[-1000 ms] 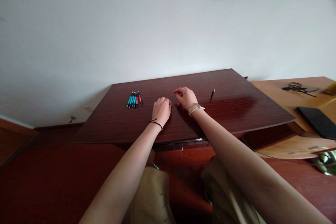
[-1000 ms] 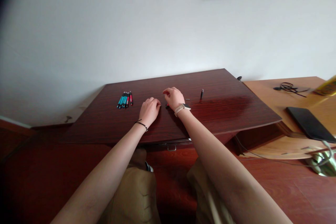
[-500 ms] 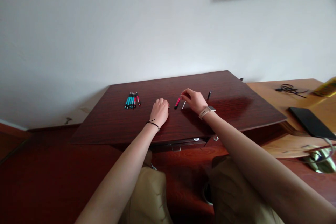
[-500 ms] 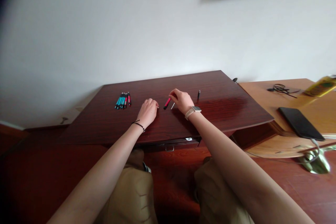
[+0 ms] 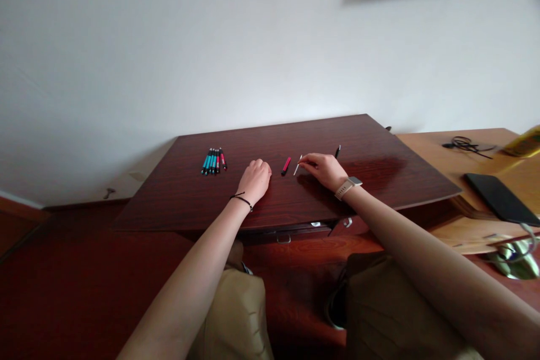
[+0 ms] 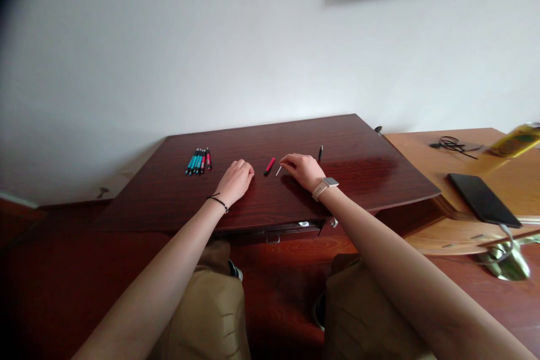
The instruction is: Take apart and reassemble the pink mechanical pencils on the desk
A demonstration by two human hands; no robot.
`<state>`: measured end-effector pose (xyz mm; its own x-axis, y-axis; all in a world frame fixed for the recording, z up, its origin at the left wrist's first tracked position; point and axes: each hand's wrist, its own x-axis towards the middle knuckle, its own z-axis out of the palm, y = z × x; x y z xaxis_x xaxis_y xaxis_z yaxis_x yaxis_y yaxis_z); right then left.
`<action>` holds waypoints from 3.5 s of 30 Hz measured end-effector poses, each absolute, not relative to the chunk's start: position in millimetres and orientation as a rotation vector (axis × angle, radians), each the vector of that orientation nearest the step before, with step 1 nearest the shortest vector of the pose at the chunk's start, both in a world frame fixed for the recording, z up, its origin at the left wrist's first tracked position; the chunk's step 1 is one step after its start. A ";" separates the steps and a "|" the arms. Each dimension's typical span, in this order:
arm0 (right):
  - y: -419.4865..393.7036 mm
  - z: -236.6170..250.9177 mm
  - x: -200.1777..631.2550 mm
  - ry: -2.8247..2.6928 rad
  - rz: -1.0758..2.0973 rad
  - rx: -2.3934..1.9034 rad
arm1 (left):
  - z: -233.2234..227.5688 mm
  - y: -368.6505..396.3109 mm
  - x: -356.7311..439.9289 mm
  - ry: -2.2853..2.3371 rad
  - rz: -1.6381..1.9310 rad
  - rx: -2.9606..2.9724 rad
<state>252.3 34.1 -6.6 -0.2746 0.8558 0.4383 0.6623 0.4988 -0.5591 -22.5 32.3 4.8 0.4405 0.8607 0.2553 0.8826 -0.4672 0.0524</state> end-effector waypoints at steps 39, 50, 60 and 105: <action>10.9 17.1 277.4 -2.392 0.532 -1.228 | -3.3 28.4 -26.8 -1.530 -0.430 -2.596; 16.2 3.1 265.6 -2.450 0.455 -1.137 | -2.8 27.1 -25.7 -1.484 -0.468 -2.636; 19.3 -2.4 256.0 -2.348 0.417 -1.158 | -3.7 29.1 -25.3 -1.443 -0.491 -2.673; 31.1 -13.1 215.9 -2.282 0.315 -1.133 | 0.8 29.7 -24.7 -1.447 -0.638 -2.759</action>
